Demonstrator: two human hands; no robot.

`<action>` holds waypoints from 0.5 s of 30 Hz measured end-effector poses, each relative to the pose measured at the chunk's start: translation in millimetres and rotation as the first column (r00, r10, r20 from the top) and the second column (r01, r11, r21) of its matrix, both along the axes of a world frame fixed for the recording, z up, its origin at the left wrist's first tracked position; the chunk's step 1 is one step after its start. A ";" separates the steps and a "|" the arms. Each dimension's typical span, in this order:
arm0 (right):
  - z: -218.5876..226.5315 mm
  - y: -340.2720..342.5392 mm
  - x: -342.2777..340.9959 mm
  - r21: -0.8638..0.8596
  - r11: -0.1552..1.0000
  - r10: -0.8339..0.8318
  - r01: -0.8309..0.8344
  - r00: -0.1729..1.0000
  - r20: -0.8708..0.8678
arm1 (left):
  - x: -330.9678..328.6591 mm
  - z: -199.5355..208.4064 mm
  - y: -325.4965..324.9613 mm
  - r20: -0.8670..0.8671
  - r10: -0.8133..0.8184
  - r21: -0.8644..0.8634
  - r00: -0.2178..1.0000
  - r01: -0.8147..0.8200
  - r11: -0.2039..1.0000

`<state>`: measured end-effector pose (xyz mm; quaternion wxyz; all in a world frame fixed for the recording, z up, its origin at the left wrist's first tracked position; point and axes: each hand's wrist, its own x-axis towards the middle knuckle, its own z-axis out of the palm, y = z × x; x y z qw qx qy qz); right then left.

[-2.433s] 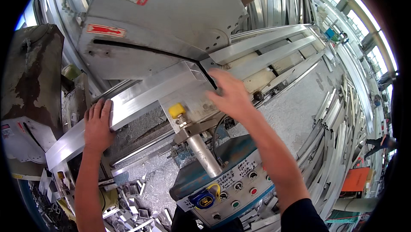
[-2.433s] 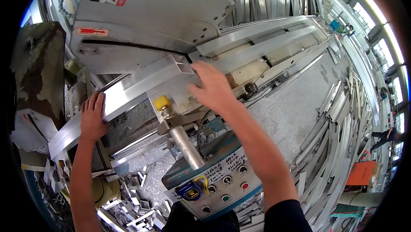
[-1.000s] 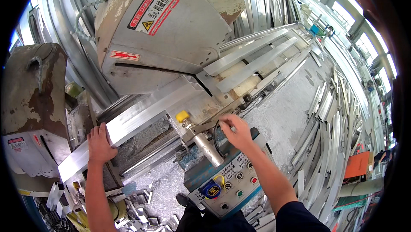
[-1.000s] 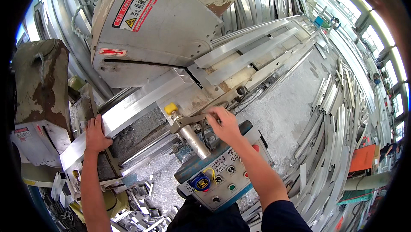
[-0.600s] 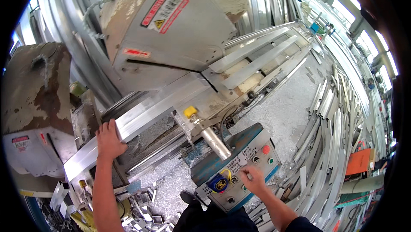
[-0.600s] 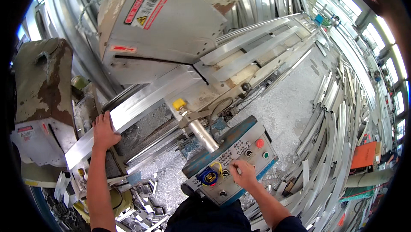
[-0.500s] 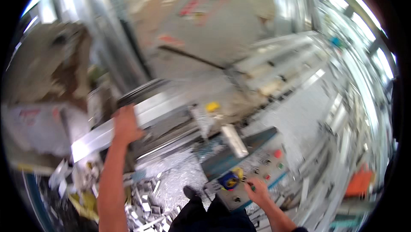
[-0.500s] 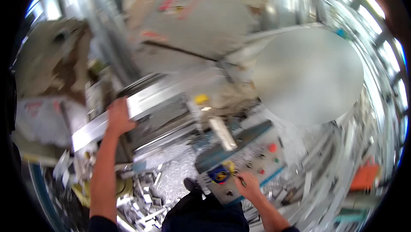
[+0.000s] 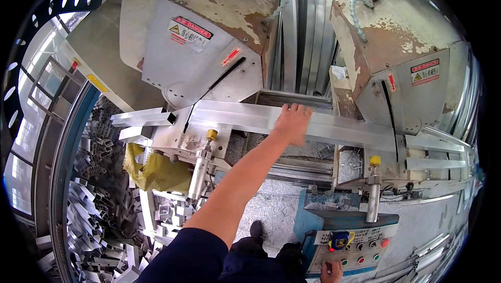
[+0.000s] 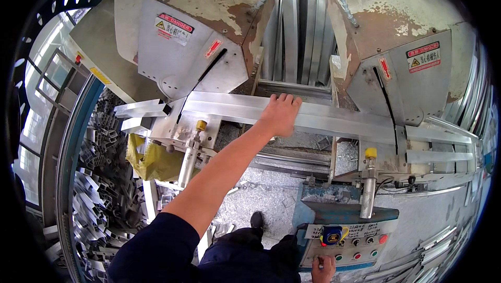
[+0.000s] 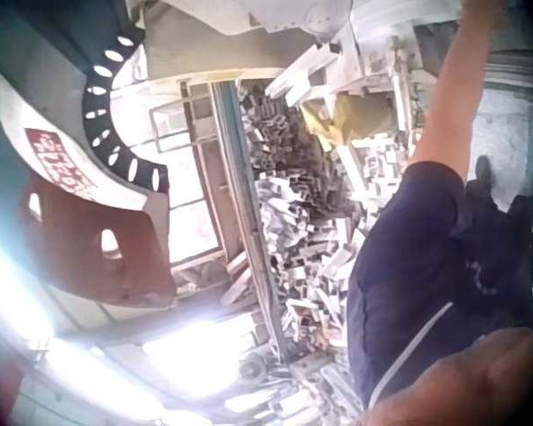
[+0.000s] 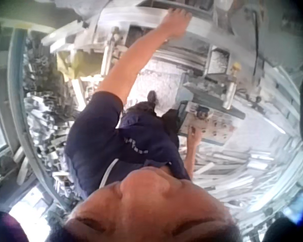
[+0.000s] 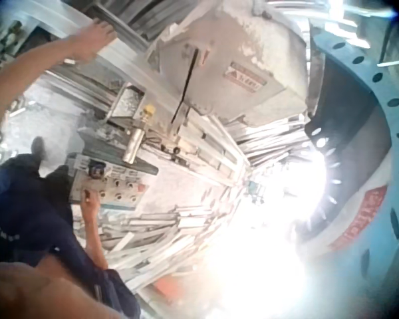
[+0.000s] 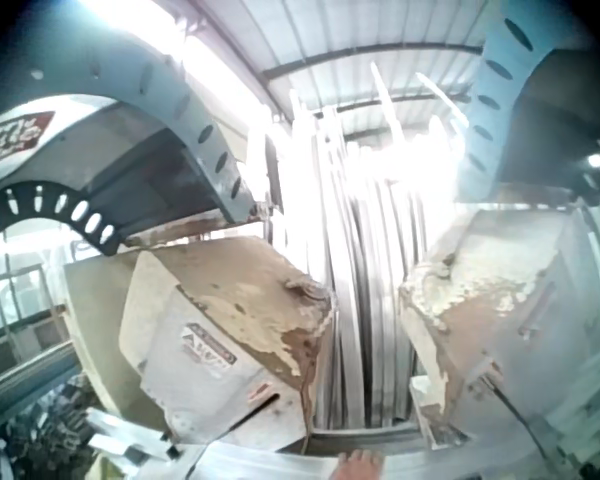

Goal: The person selects aluminum profiles from a pile, measures them with a tape measure, and cuts them to length using a miter saw. The person repeatedly positions the profiles, operates the saw, and measures the cut pieces before stacking them.

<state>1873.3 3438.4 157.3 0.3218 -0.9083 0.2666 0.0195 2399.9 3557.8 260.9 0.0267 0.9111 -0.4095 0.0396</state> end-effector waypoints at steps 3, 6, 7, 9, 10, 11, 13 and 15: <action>0.9 1.7 2.0 -0.008 1.000 0.015 -0.015 0.998 0.060 | 1.8 -1.8 1.6 -0.027 0.005 0.019 1.000 -0.004 1.000; 3.6 4.7 2.9 0.029 1.000 -0.003 0.000 0.993 0.118 | 2.4 -1.7 1.3 -0.039 0.014 0.021 0.999 -0.013 1.000; 4.4 5.5 3.2 0.042 0.999 -0.011 0.006 0.992 0.126 | 2.2 -0.5 1.3 -0.037 0.015 0.013 0.999 -0.014 1.000; 6.2 6.7 3.6 0.040 0.999 -0.032 0.029 0.996 0.080 | 1.1 2.8 0.7 -0.037 0.018 0.015 0.999 -0.017 1.000; 7.5 7.0 4.1 0.039 0.998 -0.043 0.041 0.997 0.056 | 0.6 4.7 0.9 -0.038 0.019 0.025 0.999 -0.018 1.000; 8.7 7.1 4.6 0.033 0.998 -0.047 0.046 0.998 0.031 | 0.0 6.0 0.9 -0.052 0.023 0.044 0.998 -0.021 0.999; 12.4 7.1 7.0 0.025 0.998 -0.054 0.055 0.998 -0.018 | -0.1 7.1 2.3 -0.037 0.015 0.036 0.999 -0.013 0.999; 16.6 7.0 10.7 0.035 0.998 -0.056 0.056 0.998 -0.022 | 1.2 4.8 3.1 -0.050 0.014 0.044 0.999 -0.012 0.999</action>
